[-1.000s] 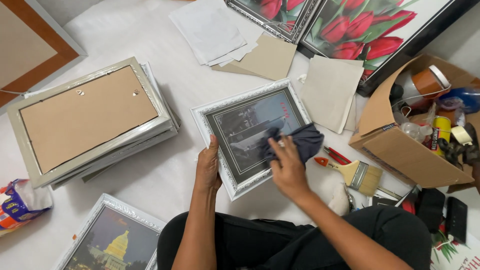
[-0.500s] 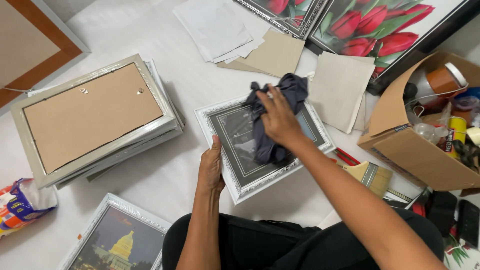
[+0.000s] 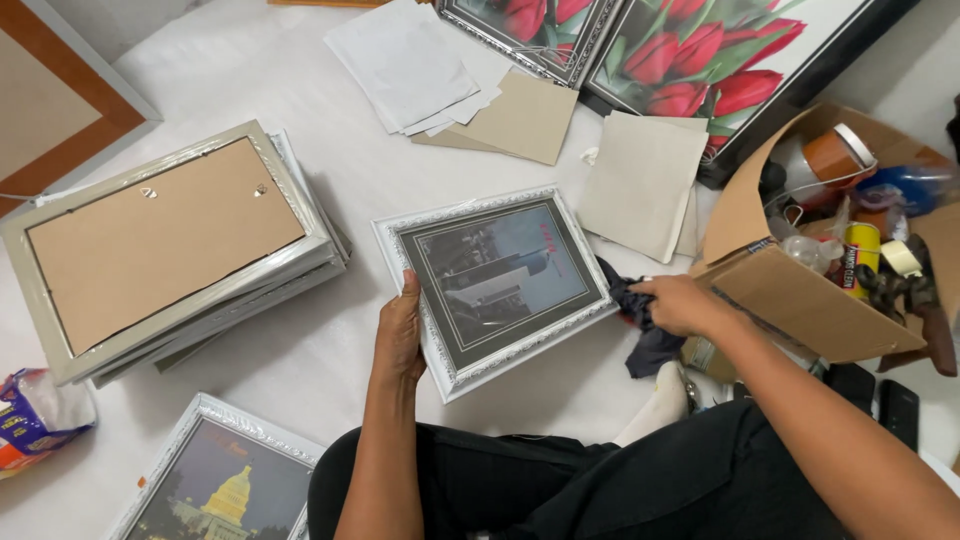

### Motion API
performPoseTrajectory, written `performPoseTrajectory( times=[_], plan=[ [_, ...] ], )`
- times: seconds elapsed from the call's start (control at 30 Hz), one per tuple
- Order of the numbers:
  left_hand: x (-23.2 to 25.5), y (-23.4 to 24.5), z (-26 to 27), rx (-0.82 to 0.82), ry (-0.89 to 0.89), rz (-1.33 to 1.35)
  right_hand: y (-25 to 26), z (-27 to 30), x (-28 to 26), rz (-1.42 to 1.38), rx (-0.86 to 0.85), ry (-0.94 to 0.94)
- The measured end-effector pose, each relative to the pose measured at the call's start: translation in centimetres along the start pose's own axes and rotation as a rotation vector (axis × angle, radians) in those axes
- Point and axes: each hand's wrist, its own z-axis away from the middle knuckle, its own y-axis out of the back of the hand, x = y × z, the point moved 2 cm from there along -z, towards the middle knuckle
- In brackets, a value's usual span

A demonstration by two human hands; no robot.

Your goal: Assembling a picture frame by inserting a photo, securing the backing, and cleaning the glass.

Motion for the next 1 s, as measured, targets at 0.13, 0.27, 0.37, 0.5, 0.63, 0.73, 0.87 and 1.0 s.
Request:
performPoseTrajectory(
  times=[0.13, 0.27, 0.37, 0.5, 0.63, 0.73, 0.87, 1.0],
  plan=[
    [0.8, 0.3, 0.1, -0.034, -0.006, -0.021, -0.1, -3.7, 6.4, -0.066, 0.113, -0.308],
    [0.9, 0.5, 0.1, -0.021, 0.017, -0.037, 1.9, -0.8, 0.9, -0.584, 0.266, -0.152],
    [0.0, 1.9, -0.8, -0.066, 0.034, 0.048, -0.3, -2.1, -1.1, -1.202, 0.126, -0.23],
    [-1.1, 4.4, -2.4, -0.033, 0.0, -0.072, -0.7, -2.2, -3.3, -1.542, 0.037, -0.174],
    [-1.0, 4.0, -2.1, 0.005, 0.049, -0.289, 2.5, 0.8, -6.3, -1.579, 0.218, -0.187],
    [-1.4, 4.2, -2.5, -0.013, 0.066, -0.397, 3.0, 0.6, -5.8, -1.561, 0.274, -0.177],
    [0.2, 1.0, -1.0, -0.003, 0.039, -0.441, 1.0, -2.1, -3.5, -1.542, 0.223, -0.155],
    [0.5, 1.2, -1.4, 0.025, -0.012, -0.391, 1.5, -1.6, -4.1, -1.497, 0.225, -0.087]
  ],
)
